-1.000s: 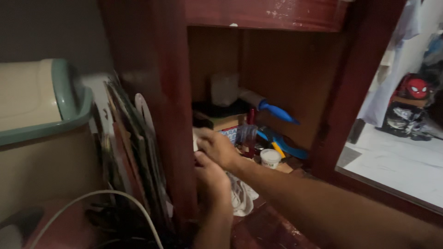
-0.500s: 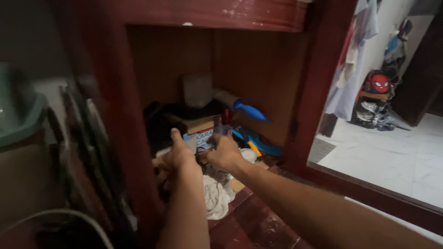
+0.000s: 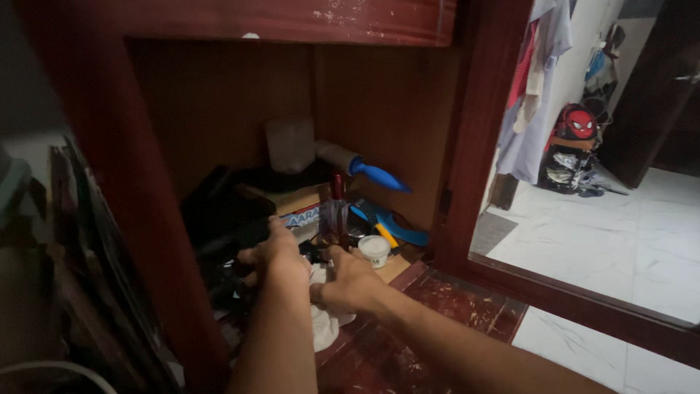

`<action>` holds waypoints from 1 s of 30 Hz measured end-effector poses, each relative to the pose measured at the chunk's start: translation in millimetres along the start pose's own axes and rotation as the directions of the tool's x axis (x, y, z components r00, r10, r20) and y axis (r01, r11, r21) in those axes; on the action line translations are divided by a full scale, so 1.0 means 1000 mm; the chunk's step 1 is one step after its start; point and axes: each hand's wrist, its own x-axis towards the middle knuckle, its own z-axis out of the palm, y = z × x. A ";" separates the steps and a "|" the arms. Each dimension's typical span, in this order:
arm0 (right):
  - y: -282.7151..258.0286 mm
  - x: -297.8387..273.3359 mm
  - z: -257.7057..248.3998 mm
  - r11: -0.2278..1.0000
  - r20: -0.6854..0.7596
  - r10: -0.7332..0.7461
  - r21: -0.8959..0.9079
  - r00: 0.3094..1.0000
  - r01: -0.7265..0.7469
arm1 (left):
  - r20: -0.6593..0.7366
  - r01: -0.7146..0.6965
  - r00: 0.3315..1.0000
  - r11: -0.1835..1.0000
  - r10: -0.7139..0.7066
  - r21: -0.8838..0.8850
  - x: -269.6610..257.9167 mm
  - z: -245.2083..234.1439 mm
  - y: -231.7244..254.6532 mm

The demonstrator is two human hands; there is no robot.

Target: The person organizes a cluttered wooden shelf by picking up various items, wiping them with a cloth, and placing them back. They handle objects including a red bottle, a blue comb, a small white container, and a yellow tool, moving them around to tidy the space.

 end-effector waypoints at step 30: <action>0.005 0.039 -0.029 0.961 -0.172 -0.197 0.163 0.965 0.225 | 0.192 -0.238 0.966 0.889 0.174 0.390 0.009 0.025 -0.003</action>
